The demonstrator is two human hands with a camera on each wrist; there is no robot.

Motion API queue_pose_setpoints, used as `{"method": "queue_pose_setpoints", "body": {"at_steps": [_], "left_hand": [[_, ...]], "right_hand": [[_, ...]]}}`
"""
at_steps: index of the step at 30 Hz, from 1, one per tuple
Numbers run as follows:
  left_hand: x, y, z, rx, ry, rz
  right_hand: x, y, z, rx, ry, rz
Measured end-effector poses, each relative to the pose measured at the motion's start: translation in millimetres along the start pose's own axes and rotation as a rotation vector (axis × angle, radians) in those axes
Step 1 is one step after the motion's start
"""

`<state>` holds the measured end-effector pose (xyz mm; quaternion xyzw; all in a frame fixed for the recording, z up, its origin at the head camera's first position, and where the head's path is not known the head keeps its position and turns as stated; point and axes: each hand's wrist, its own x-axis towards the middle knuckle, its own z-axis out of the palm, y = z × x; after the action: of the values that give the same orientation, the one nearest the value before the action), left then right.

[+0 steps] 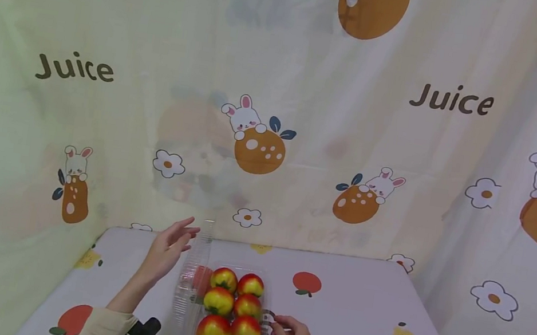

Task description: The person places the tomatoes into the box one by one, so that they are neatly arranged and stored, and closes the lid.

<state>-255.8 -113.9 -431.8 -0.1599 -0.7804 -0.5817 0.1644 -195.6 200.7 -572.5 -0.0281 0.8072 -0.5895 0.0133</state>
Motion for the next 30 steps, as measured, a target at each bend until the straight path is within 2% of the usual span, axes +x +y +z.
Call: {"method": "queue_pose_setpoints", "body": {"at_steps": [9,16,19,30], "left_hand": [[5.2,7.6,16.3,-0.007,-0.017,0.042],[-1.4,40.1,23.8,0.002,-0.045,0.026],[-3.1,47.5,27.0,0.010,-0.054,0.032],[-2.0,49.6,40.8,-0.027,-0.107,0.054]], "right_hand": [[-0.1,2,-4,-0.020,0.013,0.037],[-1.3,7,-7,0.004,0.003,0.014],[-1.0,8,-8,0.000,0.001,0.012],[1.6,7,-9,-0.020,0.019,0.058]]}}
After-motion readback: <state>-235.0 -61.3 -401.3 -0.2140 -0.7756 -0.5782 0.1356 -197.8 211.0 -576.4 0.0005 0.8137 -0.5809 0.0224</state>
